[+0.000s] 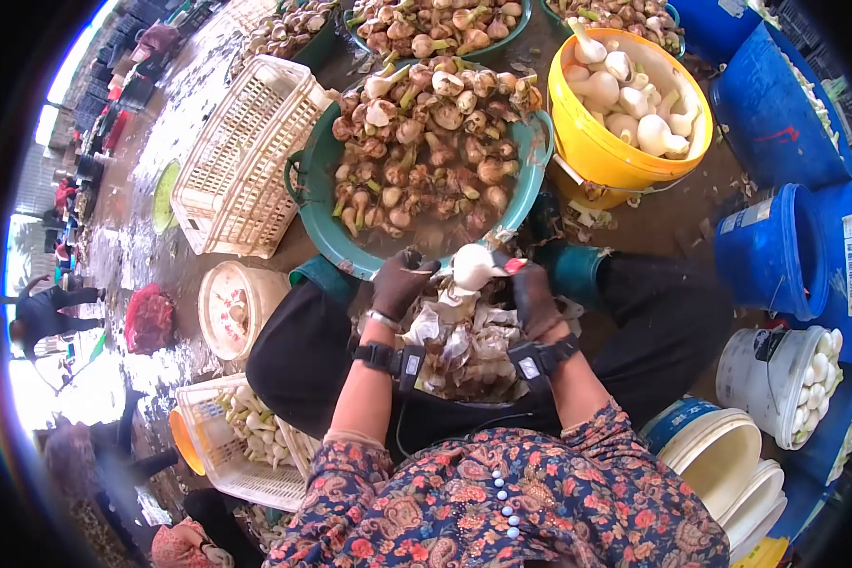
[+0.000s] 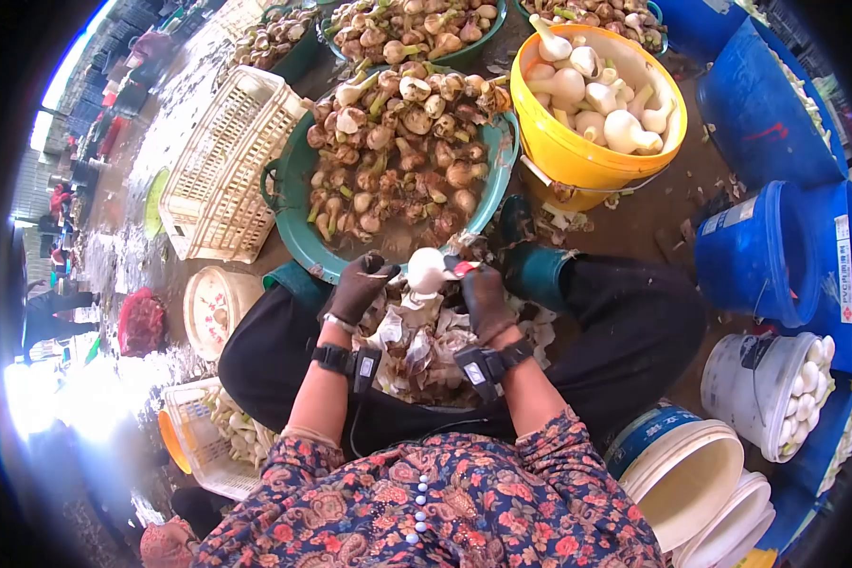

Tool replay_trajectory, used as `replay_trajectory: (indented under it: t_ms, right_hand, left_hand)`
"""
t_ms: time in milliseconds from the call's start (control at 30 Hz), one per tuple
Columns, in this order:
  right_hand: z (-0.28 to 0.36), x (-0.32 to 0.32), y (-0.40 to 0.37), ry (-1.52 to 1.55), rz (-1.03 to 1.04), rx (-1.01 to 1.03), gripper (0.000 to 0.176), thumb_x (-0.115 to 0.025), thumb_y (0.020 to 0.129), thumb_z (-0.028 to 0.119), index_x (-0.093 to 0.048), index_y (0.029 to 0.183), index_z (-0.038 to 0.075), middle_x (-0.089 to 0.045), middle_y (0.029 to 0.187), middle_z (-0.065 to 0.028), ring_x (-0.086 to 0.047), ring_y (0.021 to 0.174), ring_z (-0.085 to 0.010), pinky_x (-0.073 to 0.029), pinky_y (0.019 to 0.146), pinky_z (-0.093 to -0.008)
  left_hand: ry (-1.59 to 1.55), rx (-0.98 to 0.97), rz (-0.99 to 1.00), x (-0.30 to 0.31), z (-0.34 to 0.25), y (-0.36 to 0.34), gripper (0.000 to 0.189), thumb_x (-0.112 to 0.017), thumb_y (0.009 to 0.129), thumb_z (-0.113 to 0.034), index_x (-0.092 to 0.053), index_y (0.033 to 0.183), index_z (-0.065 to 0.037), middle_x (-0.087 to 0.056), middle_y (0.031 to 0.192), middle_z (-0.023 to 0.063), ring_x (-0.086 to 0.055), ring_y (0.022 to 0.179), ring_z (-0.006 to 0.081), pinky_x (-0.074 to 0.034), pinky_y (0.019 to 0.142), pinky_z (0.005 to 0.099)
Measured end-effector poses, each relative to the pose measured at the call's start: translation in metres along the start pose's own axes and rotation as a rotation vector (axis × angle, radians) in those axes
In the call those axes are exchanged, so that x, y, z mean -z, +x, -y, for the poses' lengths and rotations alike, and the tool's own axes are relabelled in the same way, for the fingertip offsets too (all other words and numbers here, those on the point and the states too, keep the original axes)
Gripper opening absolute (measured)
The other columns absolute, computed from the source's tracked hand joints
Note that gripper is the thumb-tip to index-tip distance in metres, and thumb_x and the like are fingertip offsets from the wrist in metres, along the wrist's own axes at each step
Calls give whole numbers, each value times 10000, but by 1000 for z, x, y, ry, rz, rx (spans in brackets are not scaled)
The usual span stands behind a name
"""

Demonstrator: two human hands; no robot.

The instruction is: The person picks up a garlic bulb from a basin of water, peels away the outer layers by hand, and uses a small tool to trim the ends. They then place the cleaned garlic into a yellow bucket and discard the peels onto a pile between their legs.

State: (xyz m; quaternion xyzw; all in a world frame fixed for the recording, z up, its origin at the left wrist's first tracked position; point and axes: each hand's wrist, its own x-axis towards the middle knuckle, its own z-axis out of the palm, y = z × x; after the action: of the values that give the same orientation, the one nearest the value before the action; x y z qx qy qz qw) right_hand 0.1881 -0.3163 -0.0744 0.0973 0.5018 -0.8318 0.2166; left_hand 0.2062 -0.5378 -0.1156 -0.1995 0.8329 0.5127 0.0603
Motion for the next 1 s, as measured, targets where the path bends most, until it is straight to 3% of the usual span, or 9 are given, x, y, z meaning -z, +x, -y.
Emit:
replay_trajectory:
  t_ms: [100,167,267,433,600,767,833,867,1000]
  right_hand:
    - [51,13,14,623,276,-122,518,-439,906,459,-535,1149,12,-643,920,-100,-630,776,-198,-511,639,-303]
    - [100,-7,4,705,320,-11,592,-404,894,548,-513,1145,24,-645,923,-100,-627,801,-206,-514,643,-337]
    - [61,19,30,501,95,-51,663,-356,880,616,-480,1191,43,-653,912,-91,-624,790,-211,-506,631,-361]
    - [28,15,41,-171,-175,-149,578,-410,898,564,-632,1010,42,-633,852,-22,-591,735,-125,-474,646,-274]
    - [-22,24,63,-447,-261,253,435,-493,912,435,-661,961,37,-583,736,11,-565,641,-91,-443,524,-223]
    - [-24,14,53,-34,-342,-245,362,-561,865,452,-623,849,96,-510,620,39,-489,467,-71,-379,407,-235]
    - [-43,38,51,-174,-161,-12,329,-545,879,400,-633,902,83,-555,718,37,-531,573,-69,-418,478,-224]
    - [-25,24,39,-99,-115,79,353,-525,889,413,-633,910,77,-562,743,39,-529,619,-62,-427,516,-221]
    - [1,10,36,-153,-133,-113,521,-395,906,557,-627,946,92,-606,874,20,-552,766,-98,-427,667,-248]
  left_hand:
    - [116,12,108,-16,5,47,278,-707,763,-265,-646,810,2,-631,727,44,-523,644,117,-427,594,285]
    - [53,43,166,-37,2,77,375,-710,723,-356,-648,839,-5,-662,765,150,-635,705,243,-471,658,340]
    - [-515,76,291,-99,25,125,371,-734,704,-284,-632,932,-10,-667,844,67,-627,776,181,-487,693,296]
    - [-479,155,289,-122,13,133,217,-676,793,-152,-616,956,-22,-638,884,27,-580,779,124,-476,637,261]
    - [-599,101,380,-70,8,108,196,-684,798,-179,-639,927,-38,-628,861,11,-554,754,95,-442,686,244]
    - [-665,-35,408,-81,-5,94,399,-715,775,-172,-589,1121,-20,-626,1020,26,-571,884,136,-454,809,277]
    - [-539,151,527,-88,10,112,346,-607,854,-210,-581,1144,-23,-621,1099,57,-571,983,141,-447,864,292]
    - [33,-188,467,-115,47,143,329,-592,853,-201,-592,1133,-28,-611,1125,76,-564,1015,149,-436,895,302]
    - [-239,-24,95,-161,22,161,638,-742,696,-328,-505,1212,-39,-556,1189,97,-532,1083,231,-403,948,346]
